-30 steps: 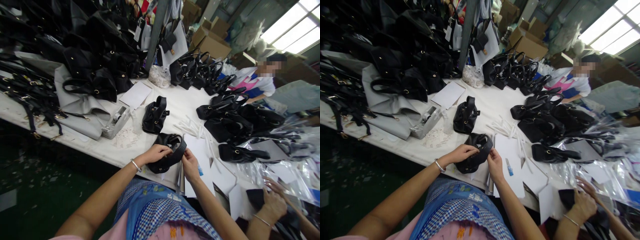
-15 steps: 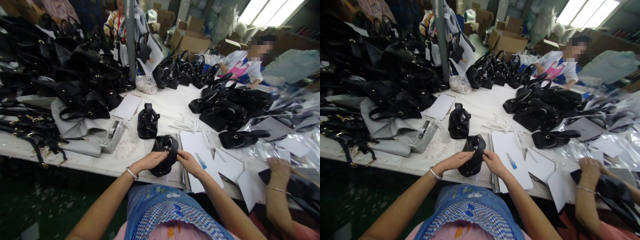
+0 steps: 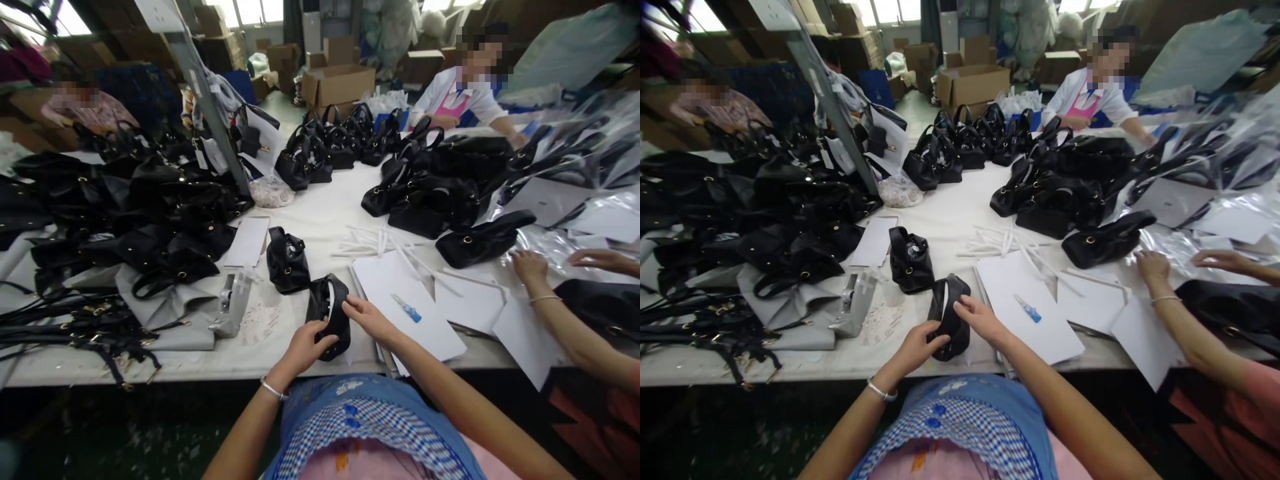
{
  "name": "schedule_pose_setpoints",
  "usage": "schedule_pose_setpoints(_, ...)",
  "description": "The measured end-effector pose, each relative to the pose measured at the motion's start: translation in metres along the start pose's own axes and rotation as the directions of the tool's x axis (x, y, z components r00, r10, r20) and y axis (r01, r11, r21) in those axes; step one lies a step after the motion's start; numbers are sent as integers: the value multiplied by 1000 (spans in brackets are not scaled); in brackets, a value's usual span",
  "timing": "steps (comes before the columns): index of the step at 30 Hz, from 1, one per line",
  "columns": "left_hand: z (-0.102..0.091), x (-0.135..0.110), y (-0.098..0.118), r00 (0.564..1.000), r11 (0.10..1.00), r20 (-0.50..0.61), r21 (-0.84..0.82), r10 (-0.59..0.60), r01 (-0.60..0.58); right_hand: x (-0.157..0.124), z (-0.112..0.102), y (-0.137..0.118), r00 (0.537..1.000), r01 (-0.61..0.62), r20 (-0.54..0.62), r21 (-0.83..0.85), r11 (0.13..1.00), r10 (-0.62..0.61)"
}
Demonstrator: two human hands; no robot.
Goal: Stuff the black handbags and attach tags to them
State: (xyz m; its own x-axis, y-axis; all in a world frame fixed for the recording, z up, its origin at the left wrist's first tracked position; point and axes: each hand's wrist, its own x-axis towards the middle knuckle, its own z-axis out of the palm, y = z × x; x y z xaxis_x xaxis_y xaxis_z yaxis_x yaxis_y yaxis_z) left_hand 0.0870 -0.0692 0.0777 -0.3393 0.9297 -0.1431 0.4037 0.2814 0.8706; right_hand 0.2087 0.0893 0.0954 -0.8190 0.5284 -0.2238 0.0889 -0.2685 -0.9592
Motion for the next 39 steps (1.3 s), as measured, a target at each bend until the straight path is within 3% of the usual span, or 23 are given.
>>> schedule_pose_setpoints(3,-4,10,9,992,995,-102,-73,-73,65,3,5,0,993,-50,112,132,990,35)
schedule_pose_setpoints(5,-3,19,20,969,987,-213,-123,-126,101,4,8,2,994,-40,103,148,988,25)
schedule_pose_setpoints(7,0,28,32,960,983,-246,-151,-135,100,4,10,6,998,65,4,-1,998,-65)
schedule_pose_setpoints(9,5,35,44,970,985,-219,-156,-101,68,2,12,13,970,189,-101,-261,947,-221)
schedule_pose_setpoints(11,11,39,52,975,984,-209,-171,-78,42,1,14,20,933,246,-127,-459,854,-336)
schedule_pose_setpoints(13,15,39,54,961,964,-244,-256,-129,64,-1,17,22,930,260,-102,-497,828,-354)
schedule_pose_setpoints(17,14,37,50,912,848,-224,-491,-345,200,-2,20,12,979,182,-50,-231,956,-199)
schedule_pose_setpoints(21,6,39,47,908,809,-174,-537,-382,237,0,24,0,998,64,-32,69,996,-61)
schedule_pose_setpoints(24,-7,47,51,887,825,-236,-516,-396,231,12,28,-14,998,48,-47,150,988,-41)
schedule_pose_setpoints(26,-21,57,60,884,885,-315,-421,-346,196,24,27,-30,997,69,-32,176,982,-65)
schedule_pose_setpoints(29,-46,73,85,907,991,-402,-98,-127,96,46,19,-65,997,74,11,256,964,-79)
schedule_pose_setpoints(32,-68,87,113,901,977,-417,213,118,-29,77,1,-103,996,30,70,392,920,-62)
schedule_pose_setpoints(34,-78,93,120,869,947,-435,304,234,-103,105,-15,-123,995,-22,94,453,891,-23)
schedule_pose_setpoints(36,-84,95,114,836,934,-470,332,282,-128,139,-34,-139,996,-77,70,489,869,49)
schedule_pose_setpoints(39,-88,94,83,836,955,-496,277,235,-104,196,-63,-158,994,-76,-22,521,850,103)
